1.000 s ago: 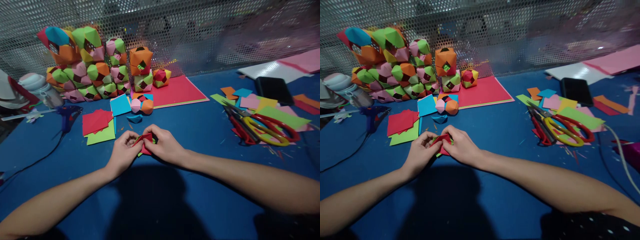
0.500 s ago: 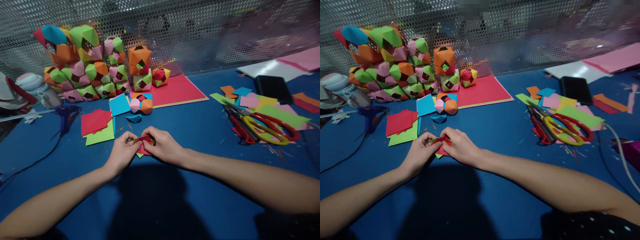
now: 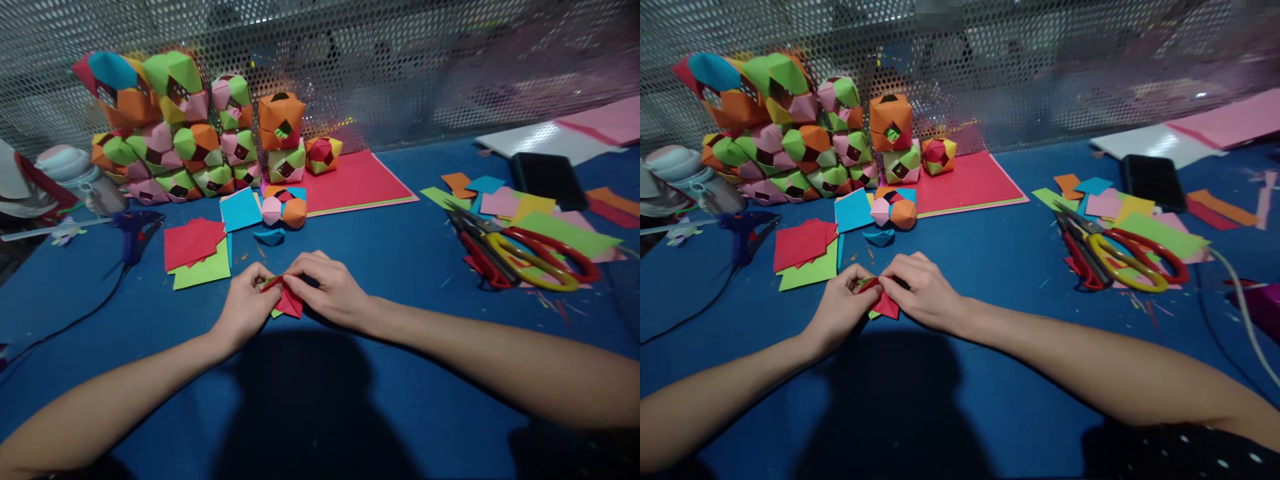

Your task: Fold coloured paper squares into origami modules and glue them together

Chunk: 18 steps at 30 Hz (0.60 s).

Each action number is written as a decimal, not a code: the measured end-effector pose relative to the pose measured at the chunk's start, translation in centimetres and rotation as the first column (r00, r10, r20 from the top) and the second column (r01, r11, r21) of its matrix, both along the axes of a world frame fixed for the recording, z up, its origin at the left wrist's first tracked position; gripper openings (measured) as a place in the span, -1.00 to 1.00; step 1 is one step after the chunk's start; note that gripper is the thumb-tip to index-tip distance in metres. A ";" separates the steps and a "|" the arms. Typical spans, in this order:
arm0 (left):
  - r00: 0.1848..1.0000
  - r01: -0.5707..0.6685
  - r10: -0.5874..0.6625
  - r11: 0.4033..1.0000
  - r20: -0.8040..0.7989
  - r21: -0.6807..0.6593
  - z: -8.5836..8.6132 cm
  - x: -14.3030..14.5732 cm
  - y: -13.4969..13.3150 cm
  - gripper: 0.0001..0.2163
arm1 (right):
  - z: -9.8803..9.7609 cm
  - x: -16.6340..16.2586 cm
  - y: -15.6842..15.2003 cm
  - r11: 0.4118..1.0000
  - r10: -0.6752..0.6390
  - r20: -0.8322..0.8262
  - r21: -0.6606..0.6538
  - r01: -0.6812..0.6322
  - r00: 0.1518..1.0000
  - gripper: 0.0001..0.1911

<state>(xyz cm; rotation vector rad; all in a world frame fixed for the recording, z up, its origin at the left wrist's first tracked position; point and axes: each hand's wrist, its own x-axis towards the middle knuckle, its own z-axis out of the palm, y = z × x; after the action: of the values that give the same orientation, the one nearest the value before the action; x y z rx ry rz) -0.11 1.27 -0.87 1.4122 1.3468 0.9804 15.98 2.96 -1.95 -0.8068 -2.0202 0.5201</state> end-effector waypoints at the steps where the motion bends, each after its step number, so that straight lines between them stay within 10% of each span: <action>1: 1.000 -0.002 0.002 1.000 0.000 0.006 0.0 0.0 0.0 -0.86 | 0.0 0.0 0.0 1.000 -0.001 -0.001 -0.004 0.001 1.000 -0.85; 18: 1.000 -0.023 0.023 0.999 0.003 0.041 -0.3 -0.2 0.2 -0.88 | -0.4 -0.3 0.1 0.998 -0.032 0.043 -0.053 0.034 0.999 -0.92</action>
<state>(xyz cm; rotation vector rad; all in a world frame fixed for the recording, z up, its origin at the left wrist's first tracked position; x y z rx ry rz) -0.29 1.44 -1.17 1.4283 1.3506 1.0295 15.67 3.02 -2.33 -0.8884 -2.0353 0.5448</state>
